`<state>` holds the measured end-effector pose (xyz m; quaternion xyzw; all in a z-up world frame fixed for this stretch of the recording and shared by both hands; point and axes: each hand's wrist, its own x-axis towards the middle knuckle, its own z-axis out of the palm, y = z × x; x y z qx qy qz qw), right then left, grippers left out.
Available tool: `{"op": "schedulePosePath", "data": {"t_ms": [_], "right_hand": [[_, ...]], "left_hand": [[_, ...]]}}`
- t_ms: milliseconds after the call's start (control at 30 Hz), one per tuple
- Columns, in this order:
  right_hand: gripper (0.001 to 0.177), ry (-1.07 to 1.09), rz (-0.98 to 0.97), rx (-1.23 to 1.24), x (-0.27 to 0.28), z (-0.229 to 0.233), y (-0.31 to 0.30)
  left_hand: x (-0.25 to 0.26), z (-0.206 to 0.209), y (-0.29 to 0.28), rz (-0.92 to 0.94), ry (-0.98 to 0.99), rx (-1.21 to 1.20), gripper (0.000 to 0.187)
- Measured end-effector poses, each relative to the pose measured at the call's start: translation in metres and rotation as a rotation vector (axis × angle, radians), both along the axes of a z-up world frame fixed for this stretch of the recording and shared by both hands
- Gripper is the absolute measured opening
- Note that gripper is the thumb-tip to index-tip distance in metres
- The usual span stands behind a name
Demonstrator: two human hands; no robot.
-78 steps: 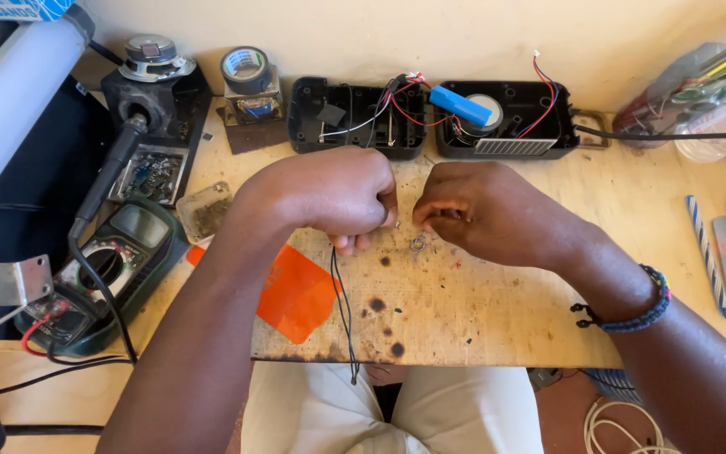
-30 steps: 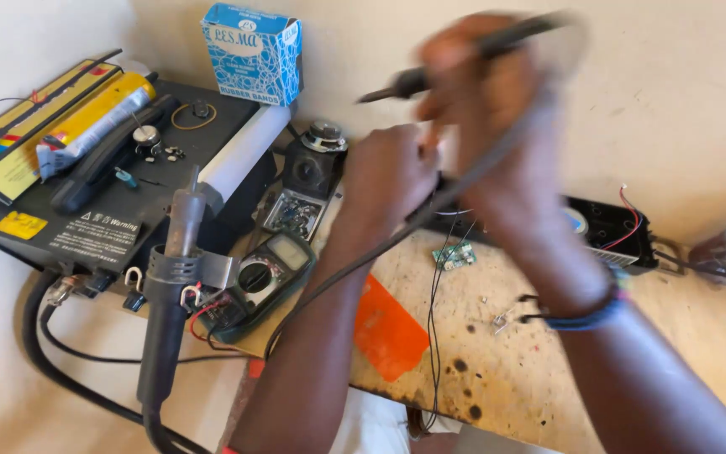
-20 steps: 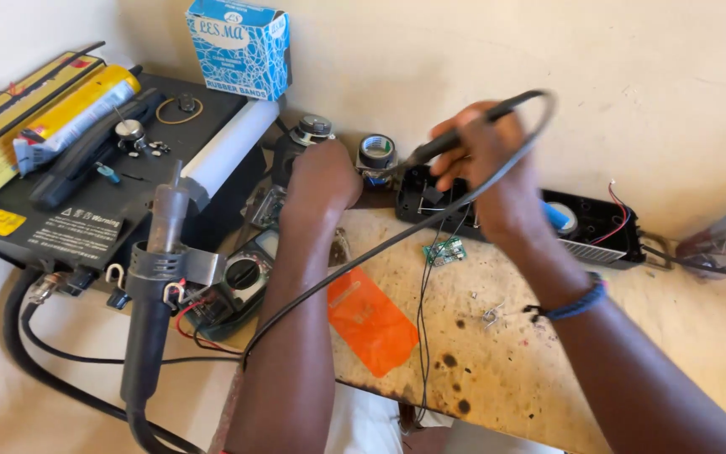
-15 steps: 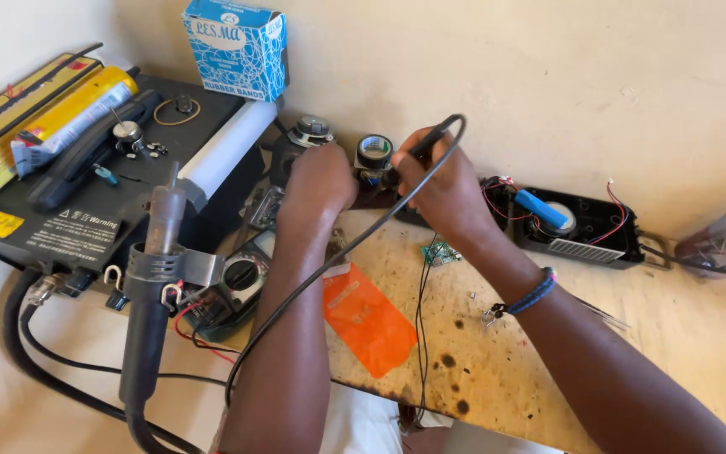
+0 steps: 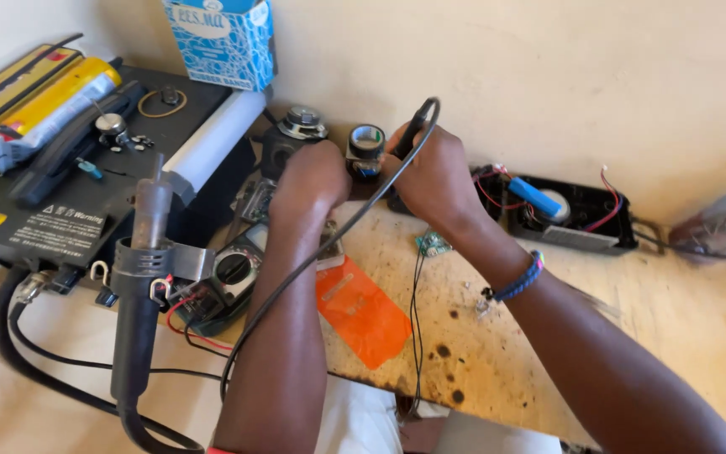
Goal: Soldering wires and components to a circuit board and assembling a small electronic device on a workbench.
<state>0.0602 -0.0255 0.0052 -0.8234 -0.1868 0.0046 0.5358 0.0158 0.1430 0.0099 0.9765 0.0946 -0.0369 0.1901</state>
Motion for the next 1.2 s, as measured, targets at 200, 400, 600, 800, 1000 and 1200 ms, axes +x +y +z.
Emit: {"op": "schedulePosePath", "data": {"t_ms": [200,400,600,800,1000,1200], "right_hand": [[0.018,0.022,-0.043,0.046,-0.009,-0.010,0.003],[0.017,-0.060,-0.106,0.076,-0.062,0.057,-0.033],[0.011,-0.370,-0.284,0.291,-0.081,0.047,-0.140],[0.005,-0.239,-0.399,0.392,-0.074,0.015,-0.182],[0.006,-0.174,-0.429,0.406,-0.077,0.019,-0.189],[0.007,-0.149,-0.296,0.469,-0.073,-0.002,-0.186]], "left_hand": [[0.017,-0.016,0.004,-0.020,0.008,0.063,0.025],[0.032,-0.032,0.012,0.004,-0.010,-0.027,0.026],[0.014,-0.005,-0.020,-0.032,-0.267,0.193,0.025],[-0.048,0.073,-0.126,-0.295,-0.012,-0.332,0.028],[-0.047,-0.018,-0.166,-0.658,0.001,0.092,0.009],[-0.059,-0.011,-0.168,-0.621,0.071,0.027,0.010]]}}
